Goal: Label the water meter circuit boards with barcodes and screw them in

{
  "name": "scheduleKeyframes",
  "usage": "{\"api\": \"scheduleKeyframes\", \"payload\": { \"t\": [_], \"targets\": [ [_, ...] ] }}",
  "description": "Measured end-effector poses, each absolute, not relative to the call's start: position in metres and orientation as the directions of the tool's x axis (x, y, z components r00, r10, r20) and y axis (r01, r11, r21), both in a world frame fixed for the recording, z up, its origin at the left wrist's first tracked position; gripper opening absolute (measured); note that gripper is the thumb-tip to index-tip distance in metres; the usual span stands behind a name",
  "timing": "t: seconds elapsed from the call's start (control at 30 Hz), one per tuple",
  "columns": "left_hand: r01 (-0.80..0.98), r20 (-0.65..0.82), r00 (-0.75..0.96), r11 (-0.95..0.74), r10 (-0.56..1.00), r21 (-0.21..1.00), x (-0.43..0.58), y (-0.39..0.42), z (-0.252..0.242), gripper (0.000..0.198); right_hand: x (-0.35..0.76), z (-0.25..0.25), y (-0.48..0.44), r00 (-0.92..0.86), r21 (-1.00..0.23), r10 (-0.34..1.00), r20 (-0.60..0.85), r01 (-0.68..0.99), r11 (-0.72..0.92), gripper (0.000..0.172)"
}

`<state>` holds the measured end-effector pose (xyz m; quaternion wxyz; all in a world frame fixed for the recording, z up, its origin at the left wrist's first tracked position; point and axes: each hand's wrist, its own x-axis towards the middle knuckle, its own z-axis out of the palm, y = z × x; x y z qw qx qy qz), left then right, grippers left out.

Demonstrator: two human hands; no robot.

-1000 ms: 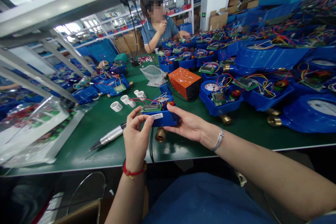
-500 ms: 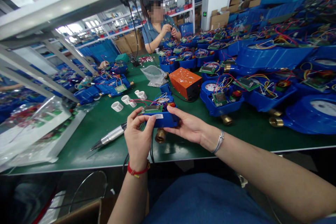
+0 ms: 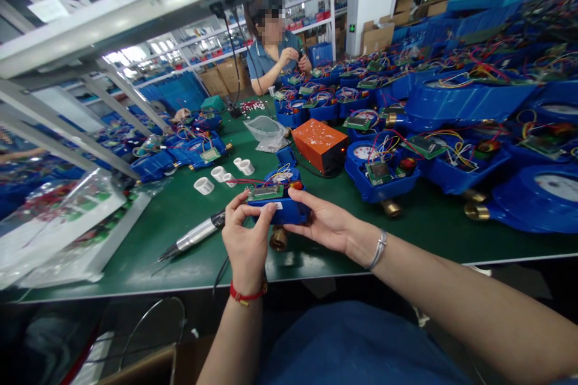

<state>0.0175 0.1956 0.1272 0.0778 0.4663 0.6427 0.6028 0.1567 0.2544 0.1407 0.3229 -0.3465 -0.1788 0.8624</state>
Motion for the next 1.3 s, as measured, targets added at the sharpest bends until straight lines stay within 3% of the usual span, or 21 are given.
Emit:
{"api": "scheduleKeyframes", "payload": {
  "t": [0.23, 0.4, 0.53, 0.6, 0.8, 0.97, 1.03, 1.1, 1.17, 1.3],
  "targets": [
    [0.435, 0.431, -0.595, -0.178, 0.678, 0.883, 0.016, 0.195, 0.119, 0.020, 0.154, 0.140, 0.251, -0.558, -0.543, 0.668, -0.493, -0.402, -0.737, 0.011],
    [0.310, 0.369, -0.630, -0.215, 0.683, 0.926, 0.009, 0.196, 0.109, 0.032, 0.154, 0.141, 0.252, -0.547, -0.545, 0.679, -0.490, -0.416, -0.728, 0.014],
    [0.337, 0.368, -0.641, -0.184, 0.674, 0.924, 0.014, 0.195, 0.110, 0.028, 0.156, 0.138, 0.252, -0.547, -0.545, 0.672, -0.499, -0.405, -0.734, 0.014],
    [0.393, 0.376, -0.654, -0.130, 0.656, 0.910, 0.021, 0.194, 0.113, 0.039, 0.157, 0.136, 0.250, -0.547, -0.542, 0.671, -0.500, -0.407, -0.735, 0.012],
    [0.530, 0.431, -0.613, -0.060, 0.662, 0.846, 0.036, 0.189, 0.116, 0.097, 0.164, 0.125, 0.244, -0.550, -0.570, 0.682, -0.482, -0.394, -0.721, 0.011],
    [0.400, 0.388, -0.481, -0.197, 0.786, 0.895, 0.018, 0.161, 0.111, 0.078, 0.196, 0.103, 0.248, -0.542, -0.698, 0.712, -0.447, -0.286, -0.656, 0.021],
    [0.382, 0.347, -0.444, -0.176, 0.826, 0.907, 0.002, 0.149, 0.109, 0.067, 0.213, 0.092, 0.254, -0.564, -0.723, 0.702, -0.434, -0.246, -0.645, 0.024],
    [0.500, 0.358, -0.390, -0.131, 0.849, 0.856, -0.012, 0.143, 0.108, 0.056, 0.228, 0.083, 0.262, -0.606, -0.722, 0.669, -0.432, -0.213, -0.659, 0.026],
    [0.665, 0.414, -0.241, -0.162, 0.878, 0.730, -0.021, 0.146, 0.109, 0.047, 0.236, 0.077, 0.270, -0.615, -0.724, 0.664, -0.425, -0.210, -0.657, 0.026],
    [0.819, 0.492, 0.169, -0.399, 0.854, 0.412, -0.017, 0.171, 0.115, 0.052, 0.234, 0.081, 0.278, -0.511, -0.807, 0.772, -0.378, -0.227, -0.545, 0.030]
  ]
}}
